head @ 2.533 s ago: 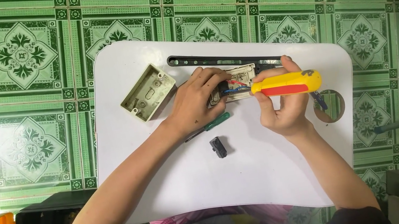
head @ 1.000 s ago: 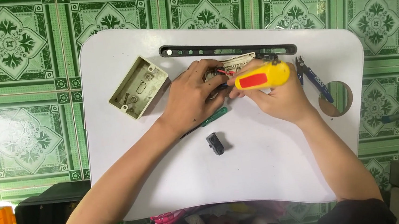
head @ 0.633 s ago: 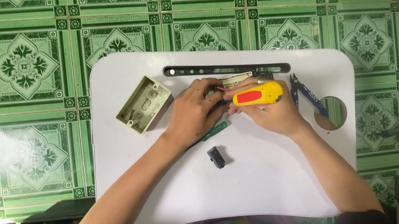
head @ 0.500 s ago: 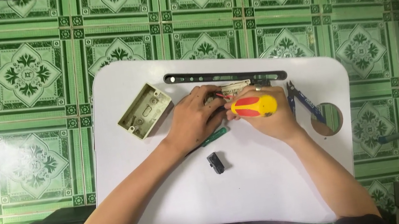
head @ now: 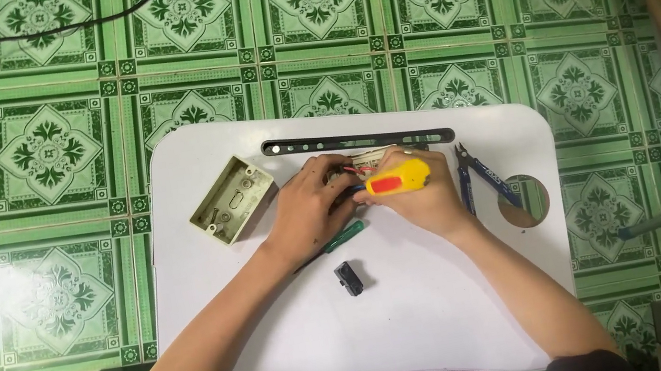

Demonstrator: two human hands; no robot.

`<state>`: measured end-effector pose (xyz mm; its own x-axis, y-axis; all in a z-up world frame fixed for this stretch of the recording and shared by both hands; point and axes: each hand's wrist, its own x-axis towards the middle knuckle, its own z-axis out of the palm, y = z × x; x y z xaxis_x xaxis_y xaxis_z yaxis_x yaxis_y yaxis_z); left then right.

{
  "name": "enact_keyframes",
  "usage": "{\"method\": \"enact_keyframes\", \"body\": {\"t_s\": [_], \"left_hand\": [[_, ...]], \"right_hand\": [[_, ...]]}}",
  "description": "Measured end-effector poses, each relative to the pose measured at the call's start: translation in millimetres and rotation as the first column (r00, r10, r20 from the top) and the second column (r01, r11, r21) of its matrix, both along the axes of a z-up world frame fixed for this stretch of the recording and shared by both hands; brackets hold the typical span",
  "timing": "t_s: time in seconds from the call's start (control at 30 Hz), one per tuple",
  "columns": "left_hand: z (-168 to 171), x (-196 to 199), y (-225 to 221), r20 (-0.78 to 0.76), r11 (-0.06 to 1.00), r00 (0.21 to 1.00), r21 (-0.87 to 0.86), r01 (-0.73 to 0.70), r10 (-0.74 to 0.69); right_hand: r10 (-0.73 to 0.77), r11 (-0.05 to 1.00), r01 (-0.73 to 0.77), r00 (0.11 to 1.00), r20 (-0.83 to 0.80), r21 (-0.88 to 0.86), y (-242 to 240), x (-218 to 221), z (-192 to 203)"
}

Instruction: Wiring and securing components of an electrical switch panel using a screwdriver and pliers.

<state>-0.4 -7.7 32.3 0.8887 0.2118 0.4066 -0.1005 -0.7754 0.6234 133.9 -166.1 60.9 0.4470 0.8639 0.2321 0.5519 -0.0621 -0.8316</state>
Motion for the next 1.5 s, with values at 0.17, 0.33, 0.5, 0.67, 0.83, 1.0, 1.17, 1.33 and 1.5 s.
{"method": "enact_keyframes", "body": {"t_s": [0.17,0.33,0.5,0.67,0.83,1.0,1.17,1.33,1.5], "left_hand": [[1,0,0,0.003,1.000,1.000,0.003,0.010,-0.010],[-4,0,0,-0.029,1.000,1.000,0.017,0.000,0.001],[4,2,-1,-0.017,0.999,1.000,0.035,-0.007,0.008],[-3,3,-1,0.009,0.998,1.000,0.051,-0.029,0.028],[-2,-2,-1,0.020,1.000,1.000,0.025,-0.007,0.006],[-9,-2,1,0.032,1.000,0.999,0.016,-0.010,0.010],[-15,0,3,0.085,0.999,0.996,0.035,-0.010,0.007],[-14,-1,4,0.097,1.000,0.995,0.023,-0.007,0.005],[-18,0,3,0.115,1.000,0.993,0.017,-0.021,0.019]], "right_hand": [[0.031,0.996,-0.028,0.999,-0.033,0.082,4,-2,11],[0.030,0.994,-0.037,0.997,0.076,0.101,3,7,-5],[0.037,0.996,-0.037,0.999,0.001,0.086,5,-2,17],[0.104,0.987,-0.089,0.989,-0.106,0.132,4,2,3],[-0.102,0.995,0.102,0.988,-0.119,-0.004,0,-5,6],[-0.035,0.996,0.023,0.990,-0.138,-0.082,-3,-6,3],[-0.041,0.999,0.038,0.997,-0.072,-0.037,-6,-8,6],[0.066,0.993,-0.066,0.998,0.001,-0.100,2,-5,14],[0.045,0.998,-0.044,0.999,0.014,-0.038,-4,-8,-3]]}}
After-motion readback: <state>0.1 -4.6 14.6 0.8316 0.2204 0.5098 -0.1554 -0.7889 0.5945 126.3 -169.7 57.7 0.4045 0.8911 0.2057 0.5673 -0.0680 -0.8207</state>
